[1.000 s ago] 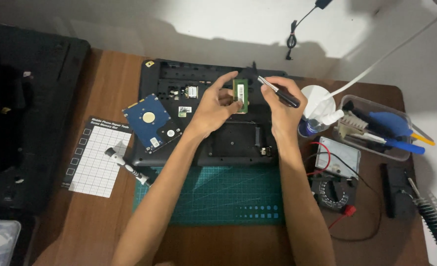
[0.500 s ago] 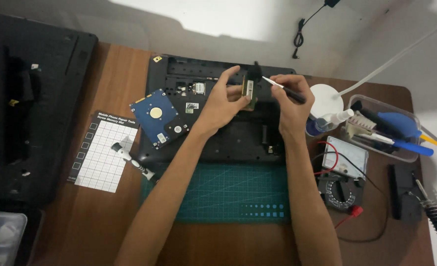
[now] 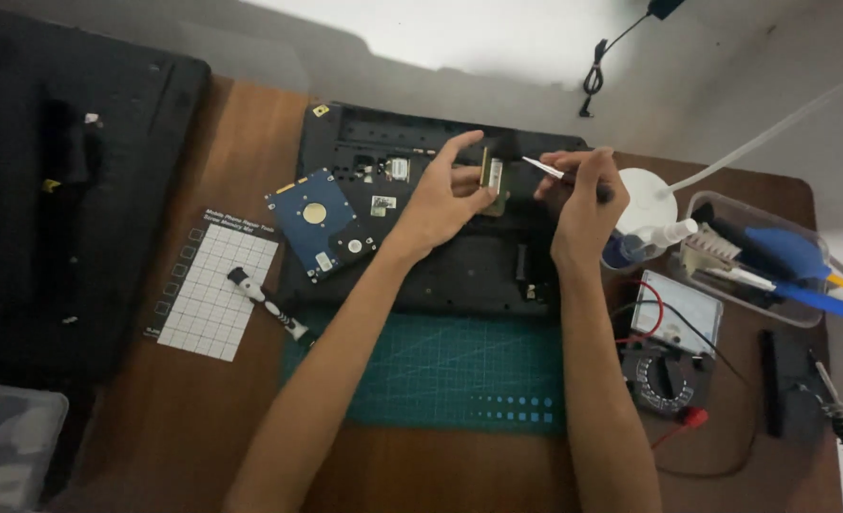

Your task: Cleaning the gold contacts of a laptop RAM module using an eraser to remove oxidation.

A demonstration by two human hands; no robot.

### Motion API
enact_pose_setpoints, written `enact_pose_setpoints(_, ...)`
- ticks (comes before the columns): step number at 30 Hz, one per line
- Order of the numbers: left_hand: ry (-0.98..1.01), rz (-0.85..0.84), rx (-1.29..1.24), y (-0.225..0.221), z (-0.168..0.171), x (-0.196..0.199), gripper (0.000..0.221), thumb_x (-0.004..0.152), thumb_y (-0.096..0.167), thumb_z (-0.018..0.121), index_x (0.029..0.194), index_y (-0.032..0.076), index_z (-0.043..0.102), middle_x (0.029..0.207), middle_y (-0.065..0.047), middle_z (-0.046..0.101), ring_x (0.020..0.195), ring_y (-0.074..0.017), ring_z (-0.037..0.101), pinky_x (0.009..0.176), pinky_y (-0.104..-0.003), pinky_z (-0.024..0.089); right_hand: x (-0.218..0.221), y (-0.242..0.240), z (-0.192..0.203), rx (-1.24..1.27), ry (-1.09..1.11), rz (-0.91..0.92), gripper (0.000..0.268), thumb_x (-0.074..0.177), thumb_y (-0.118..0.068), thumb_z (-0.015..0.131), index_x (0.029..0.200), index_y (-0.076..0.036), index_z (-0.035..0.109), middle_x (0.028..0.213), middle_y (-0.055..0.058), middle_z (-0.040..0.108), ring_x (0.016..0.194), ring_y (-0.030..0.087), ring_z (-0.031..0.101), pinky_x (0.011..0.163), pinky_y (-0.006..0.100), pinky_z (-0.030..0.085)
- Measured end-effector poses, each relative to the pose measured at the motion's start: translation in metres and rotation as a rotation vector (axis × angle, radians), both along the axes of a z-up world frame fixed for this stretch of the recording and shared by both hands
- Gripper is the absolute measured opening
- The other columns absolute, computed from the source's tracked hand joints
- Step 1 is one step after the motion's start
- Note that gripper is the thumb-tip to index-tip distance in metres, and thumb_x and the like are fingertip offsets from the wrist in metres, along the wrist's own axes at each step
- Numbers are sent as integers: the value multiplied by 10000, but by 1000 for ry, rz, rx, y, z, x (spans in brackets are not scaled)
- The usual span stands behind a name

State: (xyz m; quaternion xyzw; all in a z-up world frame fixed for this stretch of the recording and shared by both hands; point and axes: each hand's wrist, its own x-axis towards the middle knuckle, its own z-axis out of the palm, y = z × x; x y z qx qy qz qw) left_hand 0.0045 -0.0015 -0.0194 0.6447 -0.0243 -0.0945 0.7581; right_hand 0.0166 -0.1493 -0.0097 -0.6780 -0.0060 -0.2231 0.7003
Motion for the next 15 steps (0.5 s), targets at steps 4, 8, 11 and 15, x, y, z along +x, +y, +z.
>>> enact_pose_setpoints(4, 6, -18, -3, 2, 3, -2, 643, 793, 68, 614, 1367, 111, 327, 1115, -214, 601, 1022, -323, 603, 804, -406, 553, -7, -2, -1, 3, 69, 46, 541, 920, -507, 339, 637, -89, 533, 637, 99, 639, 385, 115, 545, 336, 183, 427)
enact_pose_setpoints(8, 4, -17, 13, 2, 6, -3, 625, 797, 68, 607, 1361, 108, 340, 1102, -195, 614, 1005, -303, 616, 820, -394, 550, -5, -3, -2, 43, 28, 65, 501, 946, -409, 408, 610, -62, 542, 601, 146, 627, 318, 136, 501, 287, 197, 381)
enact_pose_setpoints(11, -6, -13, 36, 2, 6, -4, 616, 793, 81, 611, 1352, 113, 355, 1090, -174, 624, 1001, -293, 620, 832, -407, 545, -2, -5, -7, 87, 4, 67, 391, 941, -315, 490, 669, -41, 550, 653, 169, 641, 340, 150, 524, 296, 212, 403)
enact_pose_setpoints(15, -37, -19, 42, 4, 0, -2, 594, 801, 108, 614, 1344, 118, 373, 1089, -170, 628, 1013, -301, 616, 850, -430, 528, 1, -6, -8, 127, -51, 126, 173, 896, -158, 604, 789, -28, 563, 767, 204, 657, 442, 181, 606, 377, 249, 497)
